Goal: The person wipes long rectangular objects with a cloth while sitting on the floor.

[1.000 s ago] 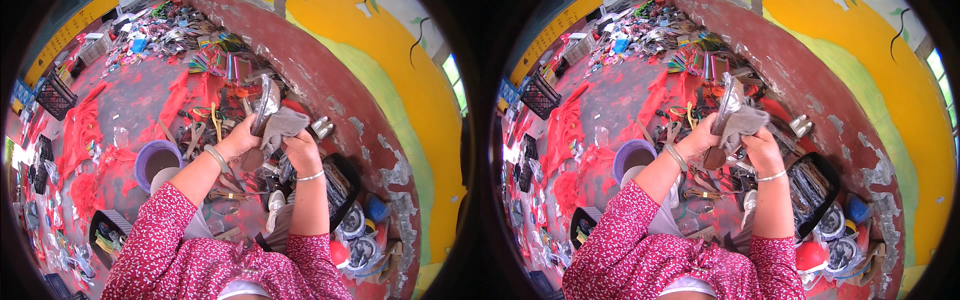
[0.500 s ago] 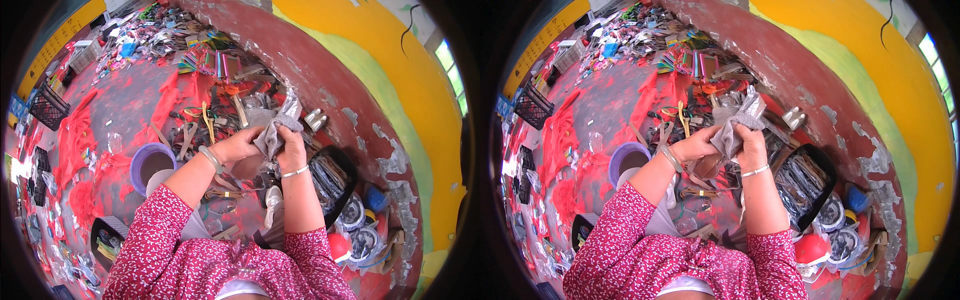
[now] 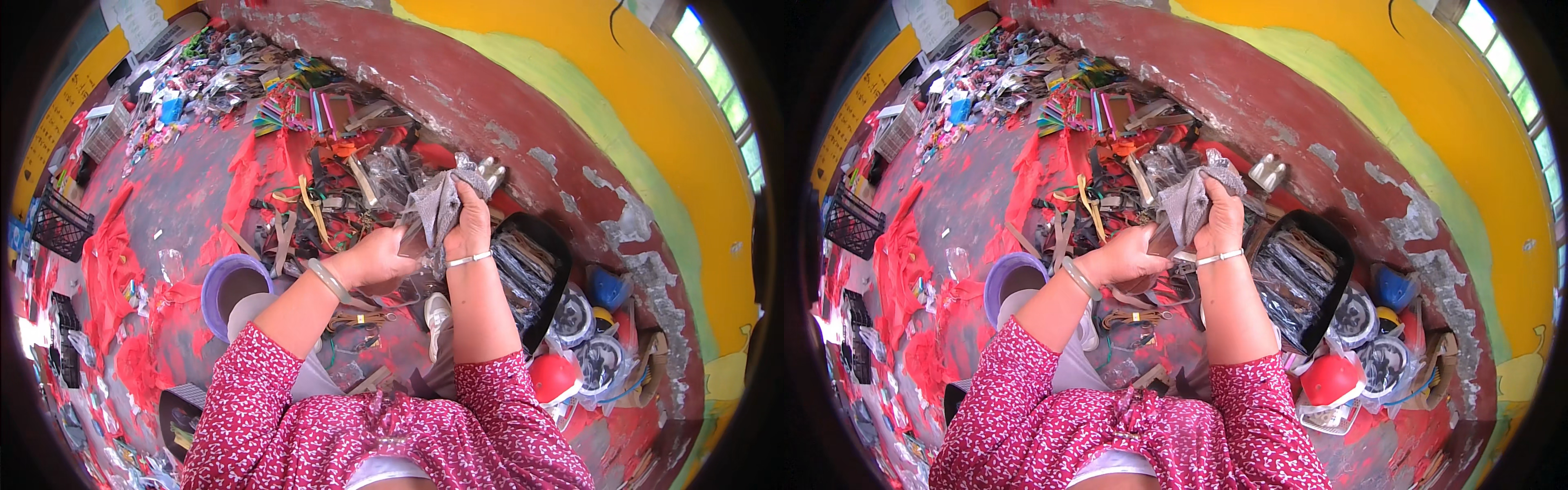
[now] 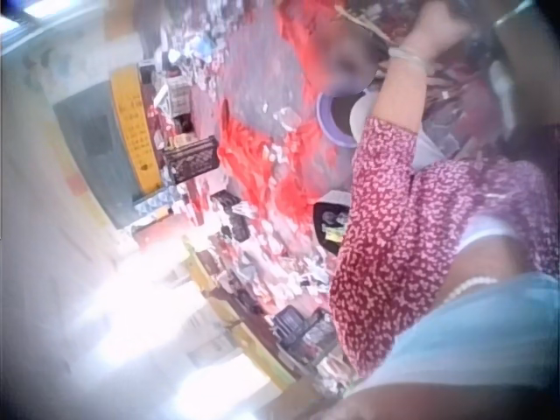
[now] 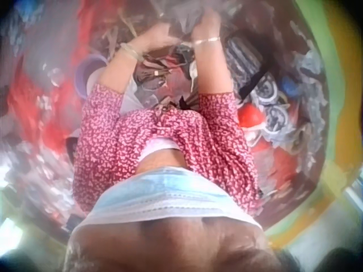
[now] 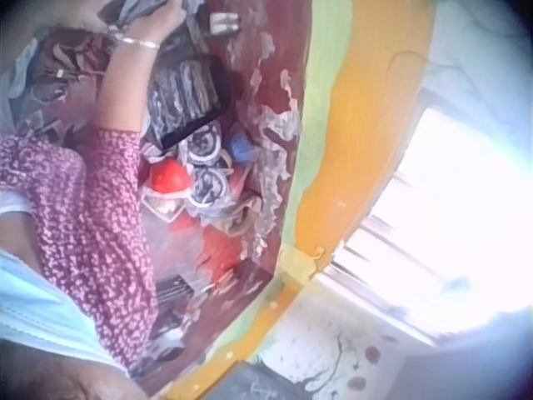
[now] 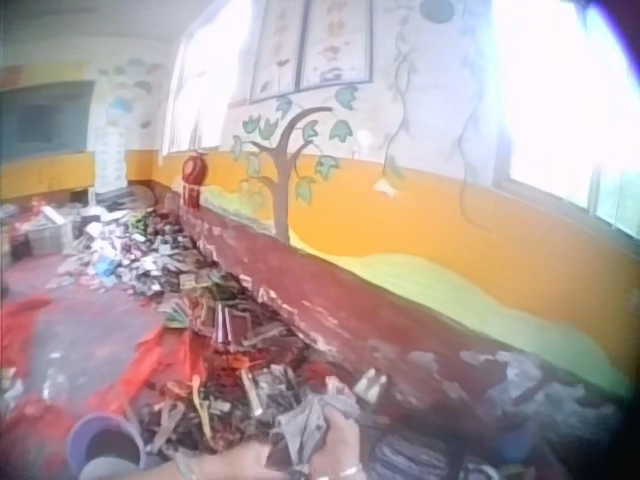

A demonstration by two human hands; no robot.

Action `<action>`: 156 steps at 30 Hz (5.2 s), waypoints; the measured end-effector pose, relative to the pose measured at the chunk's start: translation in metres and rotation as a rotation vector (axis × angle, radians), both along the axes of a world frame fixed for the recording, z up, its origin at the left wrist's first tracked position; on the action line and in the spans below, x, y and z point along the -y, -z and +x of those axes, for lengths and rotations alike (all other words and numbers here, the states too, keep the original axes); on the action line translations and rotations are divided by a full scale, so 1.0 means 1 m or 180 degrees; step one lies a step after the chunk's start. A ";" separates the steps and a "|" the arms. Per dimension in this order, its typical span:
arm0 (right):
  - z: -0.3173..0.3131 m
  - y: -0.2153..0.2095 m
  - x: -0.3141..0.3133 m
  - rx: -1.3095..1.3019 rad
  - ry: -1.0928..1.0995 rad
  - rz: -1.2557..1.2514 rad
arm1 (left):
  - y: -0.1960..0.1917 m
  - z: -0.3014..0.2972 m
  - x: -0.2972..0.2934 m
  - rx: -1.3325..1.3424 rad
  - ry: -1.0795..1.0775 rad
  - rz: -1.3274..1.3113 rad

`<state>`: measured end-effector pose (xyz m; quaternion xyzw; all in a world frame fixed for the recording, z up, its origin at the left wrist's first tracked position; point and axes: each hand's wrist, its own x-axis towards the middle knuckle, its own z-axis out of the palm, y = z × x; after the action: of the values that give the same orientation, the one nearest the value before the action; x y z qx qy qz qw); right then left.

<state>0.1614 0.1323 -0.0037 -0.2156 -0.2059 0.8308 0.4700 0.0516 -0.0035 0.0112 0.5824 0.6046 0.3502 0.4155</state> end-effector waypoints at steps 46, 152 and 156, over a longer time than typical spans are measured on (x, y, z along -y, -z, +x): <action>0.012 -0.023 -0.002 0.3081 0.1497 0.3954 | -0.007 -0.028 0.024 0.0127 0.0195 -0.0261; 0.046 -0.040 -0.023 -0.1074 -0.0305 0.0602 | -0.012 -0.013 0.029 0.3300 0.0568 -0.0507; 0.047 -0.033 -0.011 -0.0816 -0.0856 0.1645 | -0.014 -0.011 0.033 0.3540 0.0697 -0.0797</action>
<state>0.2079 0.1434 0.0293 0.0465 -0.3759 0.8261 0.4173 0.0406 -0.0363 0.0250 0.3164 0.2684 0.4844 0.7702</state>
